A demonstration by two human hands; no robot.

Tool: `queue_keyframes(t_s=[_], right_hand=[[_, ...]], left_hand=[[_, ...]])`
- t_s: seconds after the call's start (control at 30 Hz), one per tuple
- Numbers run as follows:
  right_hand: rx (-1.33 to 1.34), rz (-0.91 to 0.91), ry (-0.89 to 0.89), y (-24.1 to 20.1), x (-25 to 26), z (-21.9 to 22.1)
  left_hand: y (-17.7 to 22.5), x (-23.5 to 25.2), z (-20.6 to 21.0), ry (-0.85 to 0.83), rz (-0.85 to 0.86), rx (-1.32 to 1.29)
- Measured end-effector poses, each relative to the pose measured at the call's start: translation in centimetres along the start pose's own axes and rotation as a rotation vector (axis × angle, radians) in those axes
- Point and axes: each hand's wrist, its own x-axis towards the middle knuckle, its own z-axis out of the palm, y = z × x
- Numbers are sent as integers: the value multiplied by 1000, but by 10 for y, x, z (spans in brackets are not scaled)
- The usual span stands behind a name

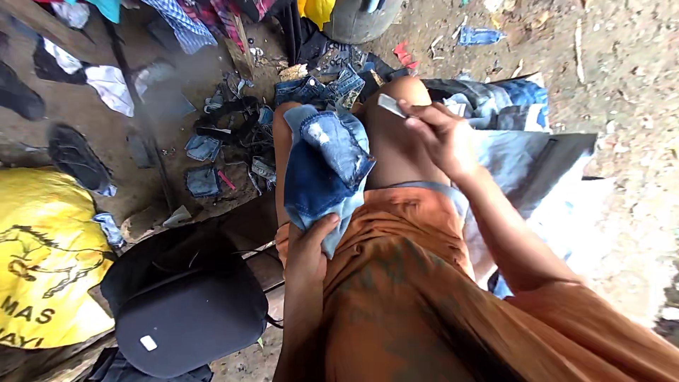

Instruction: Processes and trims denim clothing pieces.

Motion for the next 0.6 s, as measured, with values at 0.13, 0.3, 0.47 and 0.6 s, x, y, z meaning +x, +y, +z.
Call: queue_keyframes(t_s=[0.13,0.3,0.47,0.6], right_hand=[[410,22,-123,-42,-4,-20],[330,-140,-268,-71,-36,2],[188,-171,-219,-86,-64,25],[138,-191,-103,-86,-71,33]], left_hand=[[-2,2,3,-27,-24,17],[2,6,0,-104,-3,55],[2,-3,7,-79,7,-3],[2,-6,11,-47,-8,-1]])
